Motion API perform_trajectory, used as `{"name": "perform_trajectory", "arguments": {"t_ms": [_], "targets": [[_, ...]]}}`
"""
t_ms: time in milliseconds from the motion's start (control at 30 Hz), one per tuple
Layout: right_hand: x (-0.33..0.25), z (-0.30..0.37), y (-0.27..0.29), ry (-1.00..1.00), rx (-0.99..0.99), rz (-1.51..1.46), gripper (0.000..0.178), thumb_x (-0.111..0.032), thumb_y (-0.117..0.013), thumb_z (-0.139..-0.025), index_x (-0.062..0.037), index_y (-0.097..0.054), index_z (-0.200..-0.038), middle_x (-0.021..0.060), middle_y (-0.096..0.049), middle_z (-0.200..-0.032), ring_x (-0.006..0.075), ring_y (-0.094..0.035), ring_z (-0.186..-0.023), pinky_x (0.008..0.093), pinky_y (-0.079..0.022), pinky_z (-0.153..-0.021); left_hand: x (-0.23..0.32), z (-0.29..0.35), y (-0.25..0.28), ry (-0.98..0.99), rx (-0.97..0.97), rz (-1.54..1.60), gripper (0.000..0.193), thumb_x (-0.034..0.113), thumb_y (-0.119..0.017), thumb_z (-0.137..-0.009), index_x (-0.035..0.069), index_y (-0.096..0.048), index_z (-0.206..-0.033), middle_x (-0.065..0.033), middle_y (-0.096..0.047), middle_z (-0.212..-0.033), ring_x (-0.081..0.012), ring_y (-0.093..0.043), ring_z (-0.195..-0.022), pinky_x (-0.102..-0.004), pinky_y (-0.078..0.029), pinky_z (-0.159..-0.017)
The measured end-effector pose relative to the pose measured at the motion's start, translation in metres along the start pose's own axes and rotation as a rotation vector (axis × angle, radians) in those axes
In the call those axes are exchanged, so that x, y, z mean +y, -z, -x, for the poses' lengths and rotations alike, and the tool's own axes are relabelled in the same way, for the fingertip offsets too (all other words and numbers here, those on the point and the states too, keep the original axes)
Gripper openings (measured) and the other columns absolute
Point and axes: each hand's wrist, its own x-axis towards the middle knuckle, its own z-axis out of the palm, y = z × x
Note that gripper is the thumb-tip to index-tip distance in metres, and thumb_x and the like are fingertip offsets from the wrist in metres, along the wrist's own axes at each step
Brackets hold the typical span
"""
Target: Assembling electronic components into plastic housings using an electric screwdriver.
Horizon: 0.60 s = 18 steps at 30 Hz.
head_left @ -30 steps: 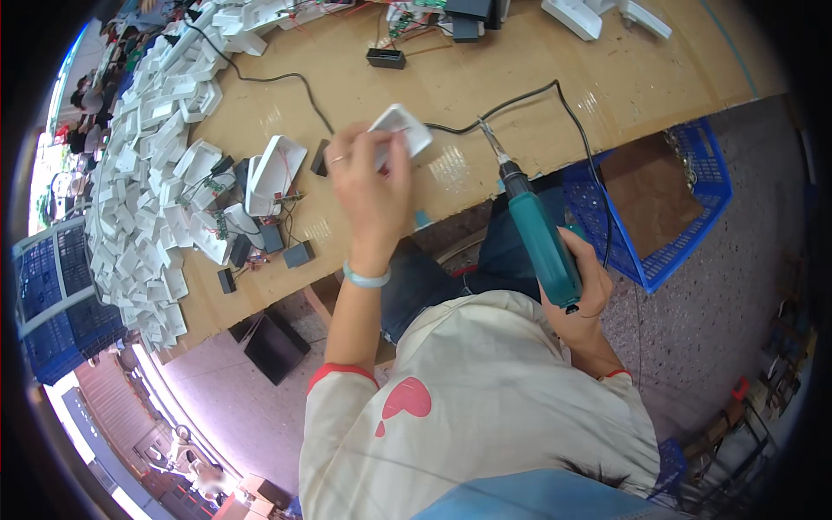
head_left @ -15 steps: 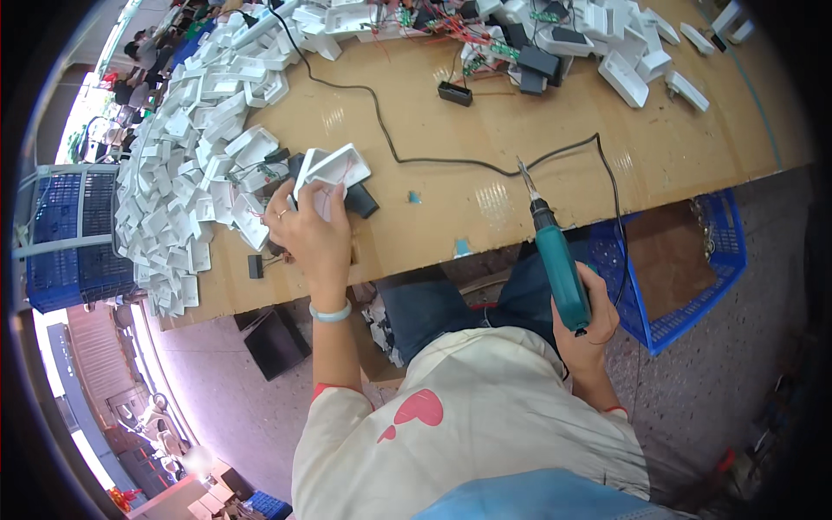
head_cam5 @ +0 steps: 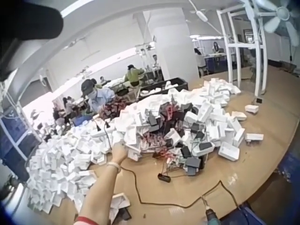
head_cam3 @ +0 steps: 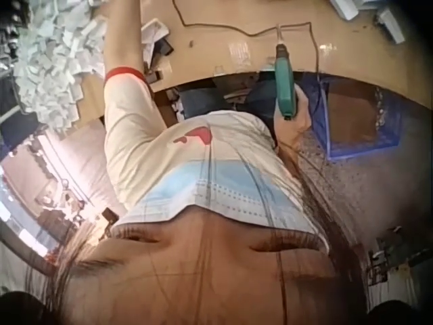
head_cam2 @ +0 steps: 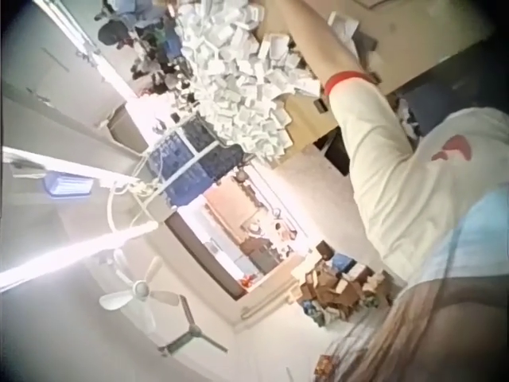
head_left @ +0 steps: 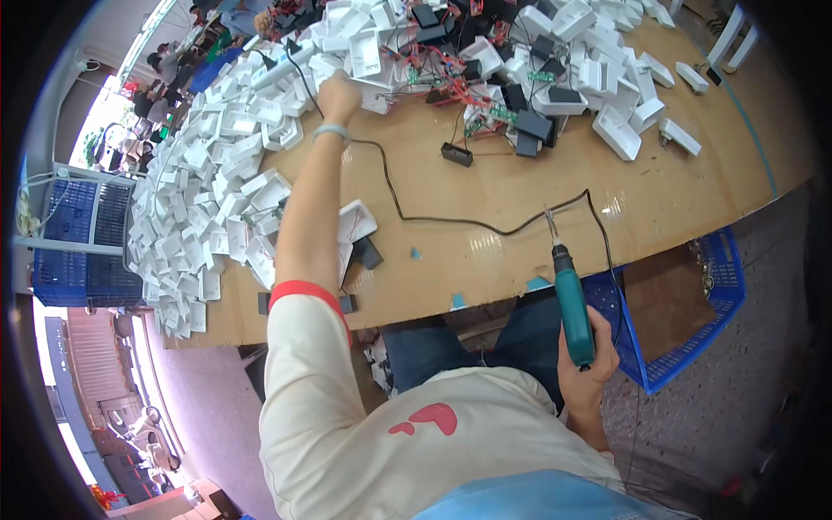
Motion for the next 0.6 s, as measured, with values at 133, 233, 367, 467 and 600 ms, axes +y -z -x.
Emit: {"name": "perform_trajectory", "arguments": {"t_ms": [133,233,367,467,600], "targets": [[0.009,-0.008,0.001,-0.047,-0.029,-0.008,0.031,0.003,-0.075,-0.089,0.0029,-0.064,-0.119,0.0162,-0.072,-0.104,0.0249,-0.071,-0.090,0.0335,-0.055,-0.082,0.031,0.081,0.066,-0.393,0.067,-0.199,0.020,0.007,-0.061,-0.087,0.005,-0.068,-0.106,-0.0261,-0.067,-0.106,-0.0475,-0.064,-0.096,-0.0518,-0.052,-0.085],[0.010,-0.016,-0.002,0.000,-0.008,0.024,0.032,0.003,-0.076,-0.089,0.0025,-0.064,-0.119,0.0148,-0.072,-0.101,0.0232,-0.070,-0.089,0.0330,-0.055,-0.081,0.056,0.151,0.096,-0.707,0.150,-0.069,0.024,0.000,-0.059,-0.083,0.007,-0.063,-0.106,-0.0211,-0.059,-0.110,-0.0407,-0.058,-0.095,-0.0485,-0.051,-0.080],[0.010,-0.019,-0.008,0.044,0.046,0.028,0.030,0.000,-0.077,-0.090,0.0025,-0.064,-0.117,0.0132,-0.071,-0.098,0.0203,-0.068,-0.086,0.0319,-0.054,-0.079,0.078,0.224,0.092,-1.287,0.056,-0.105,0.024,0.012,-0.065,-0.079,0.011,-0.064,-0.104,-0.0109,-0.055,-0.105,-0.0295,-0.056,-0.098,-0.0404,-0.051,-0.083],[0.012,-0.015,-0.003,-0.028,0.084,0.043,0.028,-0.004,-0.076,-0.092,0.0017,-0.065,-0.117,0.0119,-0.070,-0.095,0.0175,-0.066,-0.082,0.0309,-0.053,-0.075,0.101,0.258,0.077,-1.667,-0.029,-0.113,0.020,0.022,-0.066,-0.080,0.010,-0.066,-0.096,-0.0050,-0.055,-0.103,-0.0228,-0.057,-0.099,-0.0359,-0.049,-0.087],[0.018,-0.009,0.000,-0.051,0.122,0.087,0.027,-0.007,-0.076,-0.093,-0.0002,-0.065,-0.117,0.0114,-0.069,-0.090,0.0165,-0.065,-0.078,0.0304,-0.053,-0.072,0.111,0.271,0.071,-1.559,-0.032,-0.082,0.021,0.022,-0.065,-0.082,0.008,-0.068,-0.097,-0.0070,-0.056,-0.103,-0.0227,-0.057,-0.097,-0.0339,-0.048,-0.088]]}}
